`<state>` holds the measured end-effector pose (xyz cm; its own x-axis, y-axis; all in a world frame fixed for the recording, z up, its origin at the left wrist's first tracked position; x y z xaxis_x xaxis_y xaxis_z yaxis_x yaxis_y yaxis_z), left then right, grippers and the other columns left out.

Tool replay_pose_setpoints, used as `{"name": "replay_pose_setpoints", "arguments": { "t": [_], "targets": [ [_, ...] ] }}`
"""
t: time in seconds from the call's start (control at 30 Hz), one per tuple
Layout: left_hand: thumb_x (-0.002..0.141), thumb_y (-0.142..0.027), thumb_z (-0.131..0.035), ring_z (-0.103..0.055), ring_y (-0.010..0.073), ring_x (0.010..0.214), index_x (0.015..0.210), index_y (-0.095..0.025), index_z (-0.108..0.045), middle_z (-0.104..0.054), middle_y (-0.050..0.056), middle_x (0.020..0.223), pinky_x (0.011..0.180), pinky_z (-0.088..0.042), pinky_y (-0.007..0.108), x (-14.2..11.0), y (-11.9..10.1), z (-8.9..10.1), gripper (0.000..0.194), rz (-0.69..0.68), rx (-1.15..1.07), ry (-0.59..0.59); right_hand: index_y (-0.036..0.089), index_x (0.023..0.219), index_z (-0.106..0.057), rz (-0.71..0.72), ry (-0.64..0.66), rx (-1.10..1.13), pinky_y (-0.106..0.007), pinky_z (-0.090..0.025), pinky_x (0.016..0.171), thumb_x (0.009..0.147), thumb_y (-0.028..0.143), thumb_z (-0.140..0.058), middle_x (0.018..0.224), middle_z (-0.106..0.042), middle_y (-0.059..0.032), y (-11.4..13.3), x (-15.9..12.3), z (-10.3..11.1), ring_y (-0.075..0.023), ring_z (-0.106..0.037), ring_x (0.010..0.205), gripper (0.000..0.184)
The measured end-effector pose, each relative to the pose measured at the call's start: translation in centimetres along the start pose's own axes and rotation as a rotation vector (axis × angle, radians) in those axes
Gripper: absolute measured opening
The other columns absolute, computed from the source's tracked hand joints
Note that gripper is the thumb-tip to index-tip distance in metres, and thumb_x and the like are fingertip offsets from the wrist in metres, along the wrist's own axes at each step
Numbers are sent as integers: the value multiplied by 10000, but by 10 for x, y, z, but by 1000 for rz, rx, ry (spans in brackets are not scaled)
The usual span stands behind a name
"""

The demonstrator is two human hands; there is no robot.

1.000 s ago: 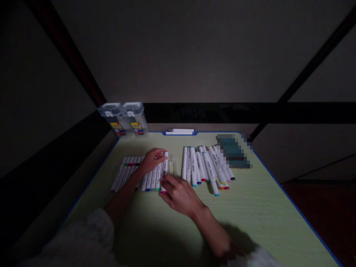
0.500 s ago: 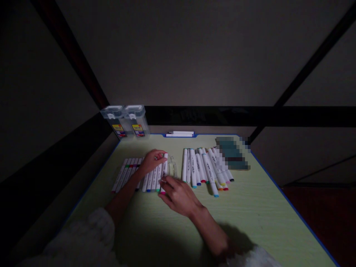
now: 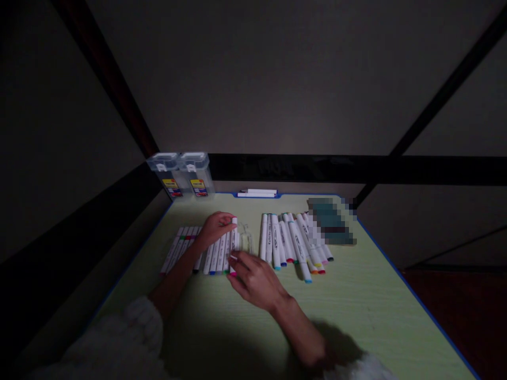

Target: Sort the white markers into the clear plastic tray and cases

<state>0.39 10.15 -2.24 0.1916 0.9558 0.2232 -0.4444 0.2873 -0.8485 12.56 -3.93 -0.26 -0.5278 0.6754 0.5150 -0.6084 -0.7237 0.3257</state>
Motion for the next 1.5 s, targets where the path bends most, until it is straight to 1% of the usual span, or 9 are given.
{"name": "replay_pose_setpoints", "arguments": {
  "t": [0.1, 0.3, 0.4, 0.63, 0.8, 0.97, 1.23, 1.4, 1.5],
  "targets": [
    [573, -192, -680, -535, 102, 621, 809, -111, -625, -595, 41, 774, 590, -457, 230, 1, 1, 0, 255, 17, -20, -11, 112, 1051, -543, 8, -61, 20, -334, -499, 818, 835, 214, -455, 1035, -581, -133, 0, 0, 2, -203, -549, 999, 254],
    [611, -243, -652, -575, 121, 619, 797, -131, -580, -622, 25, 707, 582, -465, 234, 0, 1, 1, 229, 46, -110, -8, 135, 1080, -522, -29, -154, 66, -338, -481, 838, 811, 163, -463, 1053, -570, -132, -2, 0, 7, -196, -538, 1004, 277],
    [600, -242, -657, -583, 118, 631, 780, -134, -560, -627, 32, 753, 589, -471, 233, 0, -3, 3, 232, 39, -169, -25, 148, 1092, -515, -39, -191, 99, -335, -474, 842, 803, 144, -463, 1071, -558, -128, -3, -1, 9, -193, -526, 1016, 294],
    [611, -258, -645, -574, 102, 591, 781, -142, -528, -598, 0, 683, 545, -450, 201, 0, -12, 4, 236, 17, -234, -9, 193, 1092, -517, -94, -303, 179, -341, -485, 800, 801, 149, -472, 1006, -553, -102, -2, -2, 16, -200, -540, 971, 298],
    [602, -266, -646, -560, 83, 564, 811, -137, -533, -589, -4, 711, 511, -422, 178, 1, -13, 6, 270, 12, -250, -32, 204, 1072, -532, -122, -370, 197, -336, -482, 780, 811, 159, -485, 981, -554, -93, -4, -4, 18, -188, -557, 918, 269],
    [594, -302, -652, -551, 90, 534, 859, -124, -557, -576, -12, 641, 483, -403, 181, 2, -12, 8, 333, 68, -291, -1, 222, 1000, -582, -204, -474, 221, -344, -479, 752, 811, 209, -503, 925, -588, -69, -9, -5, 24, -190, -572, 869, 205],
    [550, -300, -683, -561, 101, 607, 698, -127, -566, -567, -11, 669, 583, -439, 215, 4, -19, 18, 256, 74, -314, -3, 214, 928, -611, -327, -533, 300, -329, -466, 673, 810, 238, -513, 851, -588, -59, -14, -4, 30, -187, -563, 798, 155],
    [547, -293, -683, -526, 91, 544, 650, -128, -537, -541, -23, 600, 508, -396, 201, 6, -24, 22, 244, 81, -265, 42, 197, 996, -579, -436, -543, 404, -299, -444, 569, 849, 269, -452, 710, -570, -22, -24, -9, 24, -152, -546, 618, 207],
    [540, -297, -690, -488, 77, 492, 620, -130, -525, -526, -35, 556, 471, -365, 194, 6, -26, 28, 248, 70, -207, 58, 201, 1007, -563, -518, -589, 498, -282, -435, 524, 859, 295, -433, 693, -565, -8, -30, -12, 21, -136, -530, 560, 219]
  ]
}}
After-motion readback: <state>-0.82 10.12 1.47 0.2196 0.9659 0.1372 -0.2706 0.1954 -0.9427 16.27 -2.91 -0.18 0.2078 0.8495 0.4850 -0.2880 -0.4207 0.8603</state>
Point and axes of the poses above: each hand's wrist, its own x-axis towards the middle knuckle, its own z-axis out of the back of the hand, y = z × x, the point moved 4 cm from there along x, towards the middle knuckle
